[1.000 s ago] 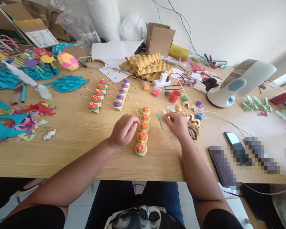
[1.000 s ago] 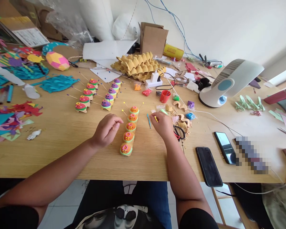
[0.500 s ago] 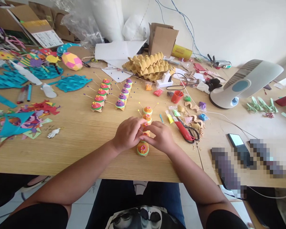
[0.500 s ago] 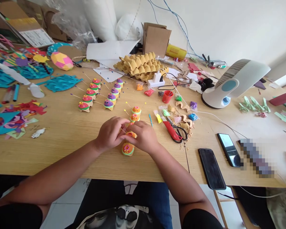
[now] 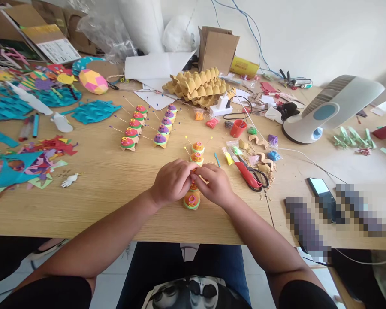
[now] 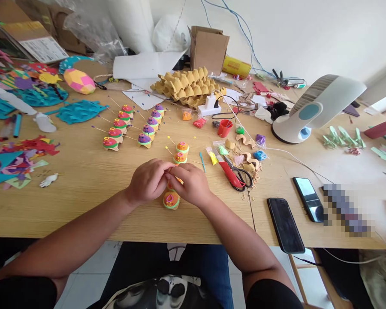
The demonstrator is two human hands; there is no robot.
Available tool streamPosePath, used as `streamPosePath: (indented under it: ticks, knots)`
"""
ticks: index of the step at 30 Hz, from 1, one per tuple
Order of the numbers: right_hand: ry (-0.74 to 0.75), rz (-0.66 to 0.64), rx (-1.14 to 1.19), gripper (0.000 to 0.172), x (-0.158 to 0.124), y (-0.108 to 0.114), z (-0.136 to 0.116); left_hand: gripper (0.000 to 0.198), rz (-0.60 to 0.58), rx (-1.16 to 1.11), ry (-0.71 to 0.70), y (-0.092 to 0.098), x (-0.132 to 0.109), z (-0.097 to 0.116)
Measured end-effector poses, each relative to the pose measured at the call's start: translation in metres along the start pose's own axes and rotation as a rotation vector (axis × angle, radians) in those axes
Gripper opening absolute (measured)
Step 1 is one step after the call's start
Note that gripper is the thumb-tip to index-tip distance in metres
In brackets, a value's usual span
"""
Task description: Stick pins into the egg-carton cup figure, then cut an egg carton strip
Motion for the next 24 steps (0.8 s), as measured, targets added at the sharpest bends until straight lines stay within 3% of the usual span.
streamPosePath:
  ticks: [5, 12, 16, 24]
  knots:
    - [-0.073, 0.058, 0.117, 0.022, -0.001, 0.01, 0.013, 0.029, 0.033, -0.034, 0.04, 0.005, 0.001, -0.012]
    - [-0.153, 0.024, 0.246, 0.024, -0.001, 0.011, 0.026, 0.008, 0.105, 0.09, 0.02, 0.012, -0.003, -0.018]
    - [-0.166, -0.023, 0.283, 0.023, 0.0, 0.004, 0.025, 0.014, 0.106, 0.162, -0.032, 0.011, -0.005, -0.015]
    - [-0.268, 0.037, 0.37, 0.032, -0.002, 0.005, 0.034, 0.023, 0.127, 0.234, -0.085, 0.016, -0.007, -0.012]
Point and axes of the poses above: each hand's wrist, its own x-axis towards the middle knuckle, its own y-axis out of the back of the hand, z = x × y, the point moved 7 cm from there along x, towards the middle knuckle, and after that the axes turned 12 degrees about -z, right-handed, at the moved point
